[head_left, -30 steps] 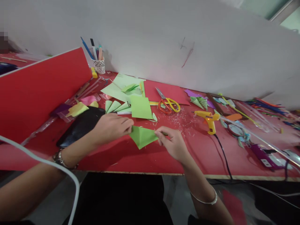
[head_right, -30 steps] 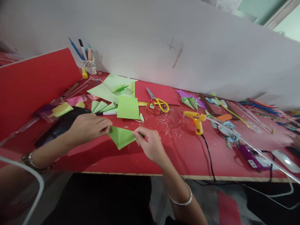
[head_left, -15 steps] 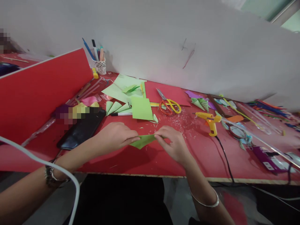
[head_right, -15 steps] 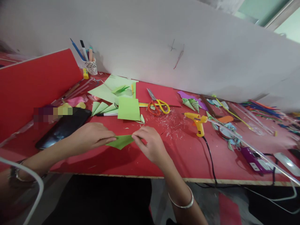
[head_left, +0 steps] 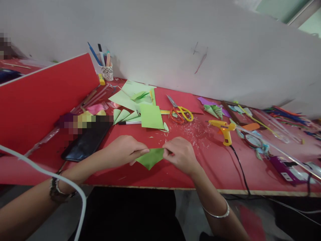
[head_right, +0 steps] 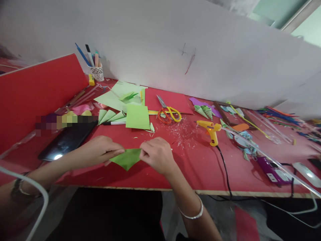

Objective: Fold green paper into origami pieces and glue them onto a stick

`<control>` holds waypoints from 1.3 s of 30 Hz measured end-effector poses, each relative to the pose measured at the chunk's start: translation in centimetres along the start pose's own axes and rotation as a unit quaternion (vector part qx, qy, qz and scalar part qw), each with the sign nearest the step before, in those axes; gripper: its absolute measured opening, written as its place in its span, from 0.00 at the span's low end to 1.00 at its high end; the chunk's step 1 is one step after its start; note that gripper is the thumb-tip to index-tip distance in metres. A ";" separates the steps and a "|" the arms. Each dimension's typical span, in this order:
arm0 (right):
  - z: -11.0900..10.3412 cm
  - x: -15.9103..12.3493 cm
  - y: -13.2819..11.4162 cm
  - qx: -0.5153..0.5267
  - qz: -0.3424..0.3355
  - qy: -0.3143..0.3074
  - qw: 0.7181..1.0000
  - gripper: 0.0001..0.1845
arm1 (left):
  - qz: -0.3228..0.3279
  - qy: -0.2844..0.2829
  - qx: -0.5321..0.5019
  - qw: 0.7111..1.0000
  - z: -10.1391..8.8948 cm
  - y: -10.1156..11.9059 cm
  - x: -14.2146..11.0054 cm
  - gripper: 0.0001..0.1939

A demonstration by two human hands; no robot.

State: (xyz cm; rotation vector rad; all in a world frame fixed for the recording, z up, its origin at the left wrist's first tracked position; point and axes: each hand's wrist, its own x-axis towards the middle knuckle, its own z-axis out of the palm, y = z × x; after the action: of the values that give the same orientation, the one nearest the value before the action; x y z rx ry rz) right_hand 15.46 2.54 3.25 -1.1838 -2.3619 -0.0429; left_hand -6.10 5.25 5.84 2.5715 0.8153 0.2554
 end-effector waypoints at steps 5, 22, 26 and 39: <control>-0.4 -2.0 3.0 0.031 0.123 0.029 0.992 0.09 | -0.017 0.006 -0.005 1.000 -1.1 -1.0 -1.1 0.24; -0.7 2.0 -0.9 0.101 0.046 -0.136 0.984 0.13 | 0.079 0.101 0.338 0.932 -0.9 0.0 1.1 0.08; -0.2 3.5 0.4 0.174 0.039 -0.126 0.976 0.12 | 0.105 0.150 0.384 0.905 -0.9 0.2 2.4 0.09; 1.5 3.6 5.2 0.345 0.136 -0.099 0.923 0.18 | -0.129 0.241 0.223 0.936 -0.8 -6.4 3.9 0.08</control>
State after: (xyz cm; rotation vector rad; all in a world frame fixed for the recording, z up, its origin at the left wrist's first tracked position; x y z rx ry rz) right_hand 17.02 8.84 2.52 -1.1583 -2.0501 0.9618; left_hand -6.39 12.54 3.78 2.8040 1.5298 0.7090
